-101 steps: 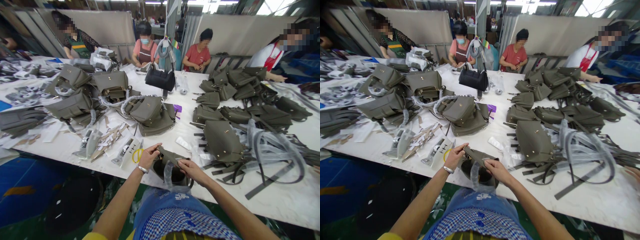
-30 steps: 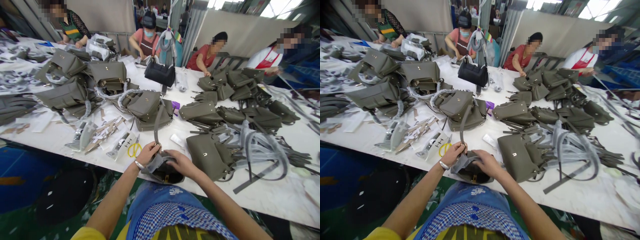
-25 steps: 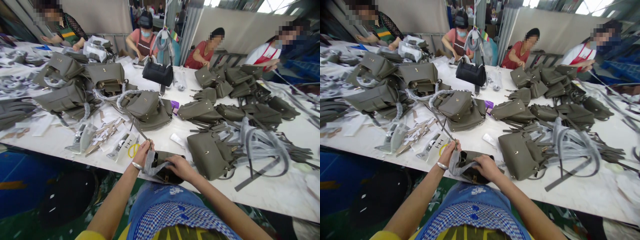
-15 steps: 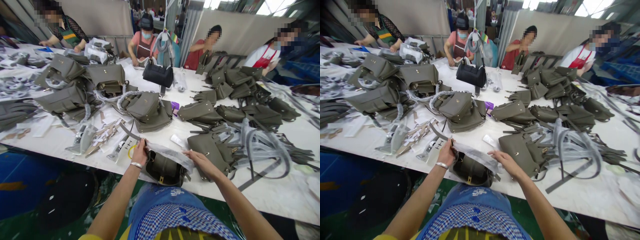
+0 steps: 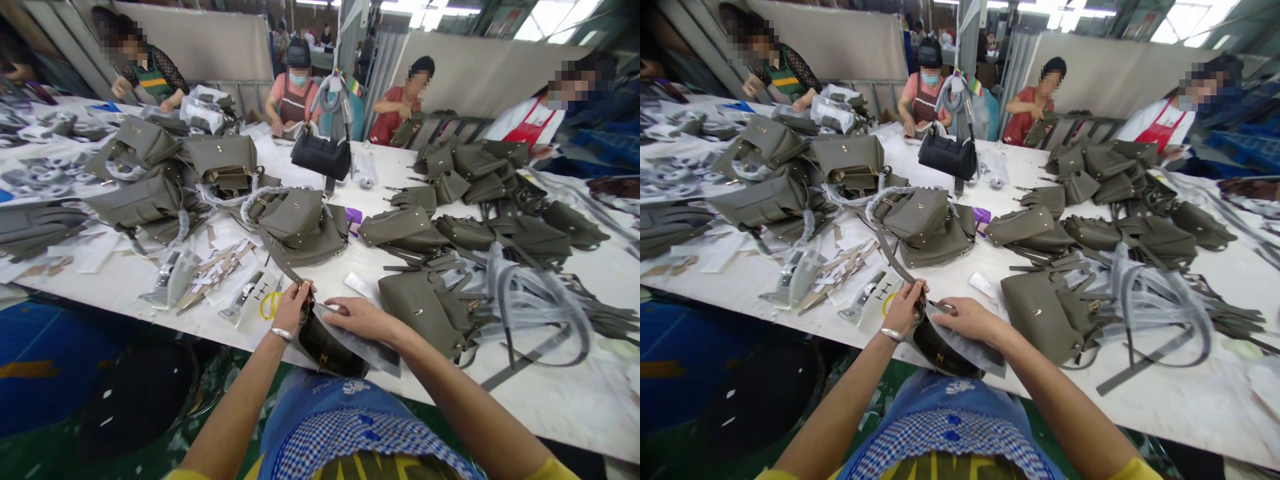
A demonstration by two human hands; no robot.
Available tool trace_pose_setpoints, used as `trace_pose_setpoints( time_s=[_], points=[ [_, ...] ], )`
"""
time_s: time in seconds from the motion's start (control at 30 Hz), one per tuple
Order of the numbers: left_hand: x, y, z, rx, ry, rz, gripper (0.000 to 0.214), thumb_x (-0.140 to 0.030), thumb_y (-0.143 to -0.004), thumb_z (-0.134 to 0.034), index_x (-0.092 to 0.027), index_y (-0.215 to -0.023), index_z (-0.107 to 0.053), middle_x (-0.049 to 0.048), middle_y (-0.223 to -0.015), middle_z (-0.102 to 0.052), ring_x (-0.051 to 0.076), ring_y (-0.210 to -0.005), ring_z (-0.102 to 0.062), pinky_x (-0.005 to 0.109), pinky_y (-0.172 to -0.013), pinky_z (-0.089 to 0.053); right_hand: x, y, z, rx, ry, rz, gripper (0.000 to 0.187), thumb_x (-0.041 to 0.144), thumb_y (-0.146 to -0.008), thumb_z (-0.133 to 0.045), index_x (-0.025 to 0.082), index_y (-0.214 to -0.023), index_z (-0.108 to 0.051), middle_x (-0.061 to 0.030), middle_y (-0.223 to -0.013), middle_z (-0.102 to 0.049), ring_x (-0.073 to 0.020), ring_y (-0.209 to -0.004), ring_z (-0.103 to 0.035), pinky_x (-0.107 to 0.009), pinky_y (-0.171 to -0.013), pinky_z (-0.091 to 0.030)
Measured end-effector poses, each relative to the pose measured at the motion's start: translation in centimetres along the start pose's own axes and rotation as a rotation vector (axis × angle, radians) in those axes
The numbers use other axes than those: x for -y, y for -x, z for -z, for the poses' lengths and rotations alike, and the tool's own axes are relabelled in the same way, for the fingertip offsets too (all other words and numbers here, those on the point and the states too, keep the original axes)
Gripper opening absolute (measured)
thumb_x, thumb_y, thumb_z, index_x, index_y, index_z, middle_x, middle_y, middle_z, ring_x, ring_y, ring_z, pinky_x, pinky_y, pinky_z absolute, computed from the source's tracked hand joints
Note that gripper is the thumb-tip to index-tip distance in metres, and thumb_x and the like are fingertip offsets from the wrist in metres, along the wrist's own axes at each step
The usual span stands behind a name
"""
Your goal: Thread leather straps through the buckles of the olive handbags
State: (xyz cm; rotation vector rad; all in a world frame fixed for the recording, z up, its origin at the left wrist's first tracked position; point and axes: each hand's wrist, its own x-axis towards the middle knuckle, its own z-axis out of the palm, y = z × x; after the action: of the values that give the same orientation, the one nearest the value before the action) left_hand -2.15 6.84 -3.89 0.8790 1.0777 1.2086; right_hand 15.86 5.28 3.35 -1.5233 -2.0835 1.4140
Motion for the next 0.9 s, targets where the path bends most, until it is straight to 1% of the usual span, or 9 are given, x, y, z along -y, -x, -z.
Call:
trace_pose_setpoints(
  time_s=[0.07,0.17,0.27,0.33,0.47,0.53,0.7,0.77,0.9],
  points=[
    [0.5,0.0,0.6,-0.002,0.093,0.021,0.034,-0.048,-0.078,-0.062,-0.018,-0.093,-0.062,0.0004,-0.081,-0.061,0.008,-0.059,-0.046,0.021,-0.058,-0.039,-0.6,0.5,-0.3,0.147,-0.098,0.007,0.042,0.055,-0.08,-0.056,0.017,-0.094,-0.066,0.002,-0.063,-0.06,-0.011,-0.053,-0.049,-0.023,-0.05,-0.036],
    [0.9,0.2,1.0,-0.01,0.141,0.023,0.038,-0.051,-0.078,-0.06,-0.018,-0.096,-0.062,0.0011,-0.083,-0.061,0.009,-0.062,-0.048,0.021,-0.06,-0.041,-1.4,0.7,-0.4,0.141,-0.236,-0.015,0.034,0.05,-0.079,-0.058,0.017,-0.073,-0.059,0.0049,-0.056,-0.055,-0.009,-0.047,-0.046,-0.022,-0.045,-0.032],
    [0.8,0.2,0.9,-0.003,0.116,0.033,0.039,-0.048,-0.076,-0.064,-0.019,-0.102,-0.062,0.0021,-0.089,-0.063,0.01,-0.07,-0.053,0.022,-0.068,-0.044,-1.5,0.4,0.1,0.004,-0.323,-0.01,0.024,0.042,-0.078,-0.062,0.019,-0.077,-0.059,0.003,-0.06,-0.062,-0.0125,-0.054,-0.057,-0.023,-0.05,-0.04],
    [0.5,0.0,0.6,-0.013,0.118,0.076,0.037,-0.042,-0.073,-0.069,-0.017,-0.099,-0.063,0.0021,-0.088,-0.064,0.01,-0.073,-0.056,0.022,-0.07,-0.044,-1.2,0.5,0.9,0.001,-0.358,0.007,0.024,0.042,-0.078,-0.062,0.018,-0.082,-0.062,0.0007,-0.065,-0.066,-0.0144,-0.059,-0.061,-0.024,-0.054,-0.044],
    [0.1,-1.0,0.6,-0.114,0.297,0.168,0.024,-0.029,-0.068,-0.073,-0.016,-0.087,-0.064,-0.001,-0.079,-0.063,0.009,-0.071,-0.058,0.022,-0.067,-0.045,-1.0,2.2,3.2,0.261,-0.575,-0.057,0.038,0.051,-0.081,-0.057,0.02,-0.103,-0.063,-0.0021,-0.084,-0.071,-0.0132,-0.063,-0.062,-0.024,-0.056,-0.046],
    [-0.1,-1.6,1.2,-0.184,0.395,0.202,0.02,-0.023,-0.069,-0.071,-0.016,-0.086,-0.064,-0.0016,-0.078,-0.063,0.008,-0.069,-0.058,0.02,-0.065,-0.046,-1.7,3.3,4.2,0.388,-0.657,-0.068,0.04,0.053,-0.082,-0.055,0.02,-0.104,-0.063,-0.003,-0.09,-0.07,-0.0129,-0.068,-0.063,-0.025,-0.063,-0.048],
    [0.0,-2.6,2.7,-0.28,0.49,0.287,0.01,-0.02,-0.08,-0.062,-0.014,-0.088,-0.064,0.0013,-0.081,-0.063,0.008,-0.069,-0.06,0.019,-0.063,-0.048,-5.5,5.5,5.0,0.431,-0.6,-0.042,0.038,0.05,-0.078,-0.063,0.014,-0.089,-0.066,-0.0034,-0.083,-0.068,-0.0136,-0.077,-0.061,-0.028,-0.077,-0.047],
    [0.0,-2.5,2.9,-0.226,0.488,0.283,0.013,-0.024,-0.083,-0.061,-0.015,-0.091,-0.065,0.0025,-0.084,-0.064,0.009,-0.073,-0.061,0.02,-0.067,-0.05,-6.6,6.1,5.0,0.404,-0.579,-0.048,0.038,0.05,-0.077,-0.064,0.013,-0.086,-0.066,-0.0028,-0.081,-0.067,-0.0134,-0.076,-0.06,-0.027,-0.077,-0.046],
    [-0.4,-1.8,2.7,-0.003,0.394,0.234,0.029,-0.037,-0.082,-0.063,-0.019,-0.105,-0.064,0.0031,-0.092,-0.065,0.01,-0.077,-0.06,0.021,-0.07,-0.05,-7.3,7.1,5.5,0.334,-0.547,-0.042,0.037,0.05,-0.079,-0.062,0.013,-0.083,-0.065,-0.0026,-0.081,-0.064,-0.0137,-0.077,-0.056,-0.027,-0.076,-0.043]
  ],
)
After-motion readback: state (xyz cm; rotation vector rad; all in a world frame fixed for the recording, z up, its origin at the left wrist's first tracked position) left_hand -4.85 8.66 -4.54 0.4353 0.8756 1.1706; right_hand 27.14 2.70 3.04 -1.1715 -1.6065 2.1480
